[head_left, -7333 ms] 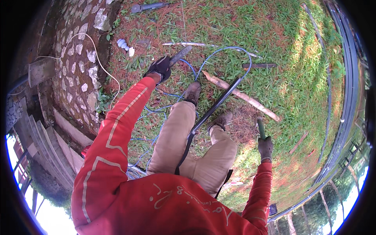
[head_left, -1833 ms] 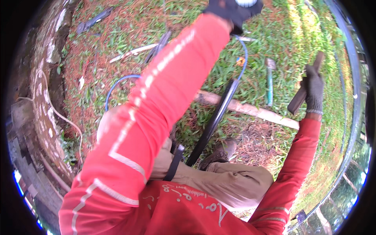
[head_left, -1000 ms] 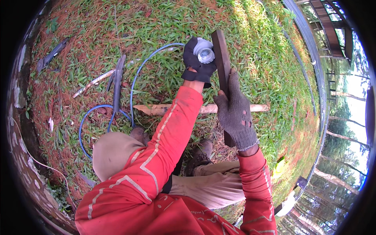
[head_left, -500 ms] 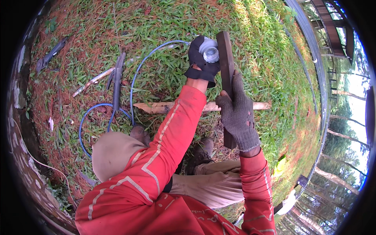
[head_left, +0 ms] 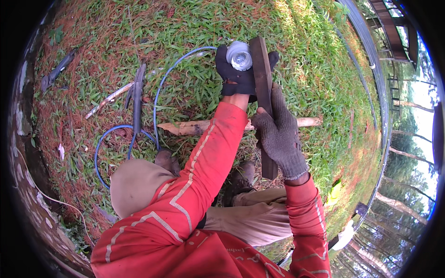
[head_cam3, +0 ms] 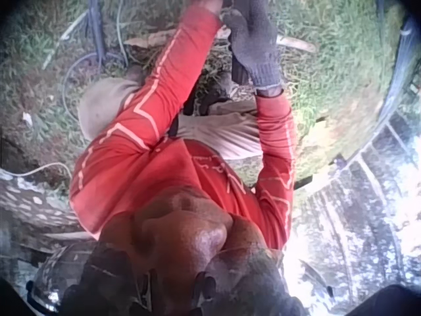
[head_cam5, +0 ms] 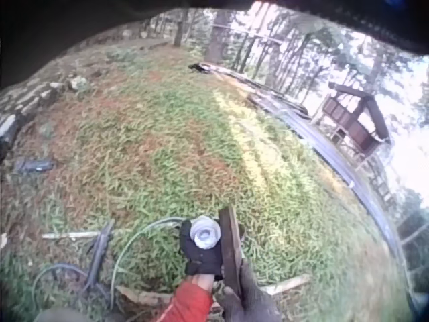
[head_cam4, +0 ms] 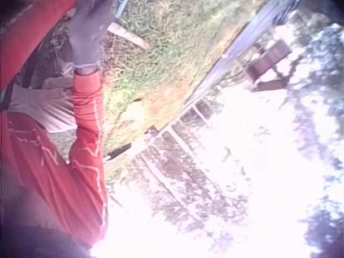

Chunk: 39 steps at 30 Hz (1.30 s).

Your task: The person prepares a metal pole by filing the end of a decorative cap, and then welds the cap onto the end of the long pole while sitting on the grass.

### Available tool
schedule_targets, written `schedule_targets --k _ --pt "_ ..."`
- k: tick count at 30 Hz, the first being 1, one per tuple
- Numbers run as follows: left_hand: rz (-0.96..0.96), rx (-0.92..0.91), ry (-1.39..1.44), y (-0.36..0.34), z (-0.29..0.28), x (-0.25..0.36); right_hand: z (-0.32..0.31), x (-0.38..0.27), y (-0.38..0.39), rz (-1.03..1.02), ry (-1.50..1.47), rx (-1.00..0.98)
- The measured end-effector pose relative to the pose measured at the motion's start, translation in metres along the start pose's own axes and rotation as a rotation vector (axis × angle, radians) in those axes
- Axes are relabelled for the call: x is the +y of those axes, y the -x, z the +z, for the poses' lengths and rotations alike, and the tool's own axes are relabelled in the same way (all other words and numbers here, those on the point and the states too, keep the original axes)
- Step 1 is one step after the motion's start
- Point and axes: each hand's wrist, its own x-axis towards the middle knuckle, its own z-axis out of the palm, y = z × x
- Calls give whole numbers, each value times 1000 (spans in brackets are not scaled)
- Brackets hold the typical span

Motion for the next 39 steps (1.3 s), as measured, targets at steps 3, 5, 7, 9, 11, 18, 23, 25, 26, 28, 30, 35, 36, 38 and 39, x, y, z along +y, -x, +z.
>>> schedule_targets --k 3,5,7,9,11,18,23,25,26,28,30,35,36,38,39 --pt "57 30 1 -2 1 8 15 6 -4 -252 16 214" --pt "99 86 -19 -5 2 3 15 3 -1 -114 -164 265" --pt "97 97 -11 1 1 -2 17 14 -8 -207 -31 178" --pt "95 104 -9 8 4 -4 13 8 1 -121 74 84" --pt "122 154 -27 6 10 -9 8 11 -4 -185 77 174" --pt "60 185 -159 -7 -6 -4 -12 3 -5 -206 246 214" --pt "-52 94 -127 -16 -14 21 -14 2 -7 -216 293 121" --pt "-52 233 -235 -13 -12 8 -18 18 -8 -355 297 242" --pt "-48 236 -236 -13 -9 7 -20 20 -11 -455 354 306" --pt "-128 109 -242 -20 -6 10 -29 7 -7 -218 471 92" --pt "-82 203 -339 -22 -8 19 -26 5 -9 -100 439 59" --pt "-30 225 -335 -16 -7 16 -31 5 -12 -266 383 193" --pt "-64 169 -284 -12 -5 18 -31 1 -11 -130 375 113" --pt "-93 201 -258 -10 -1 20 -30 4 -11 0 381 30" --pt "-93 215 -282 -10 0 18 -30 14 -14 -246 425 168"
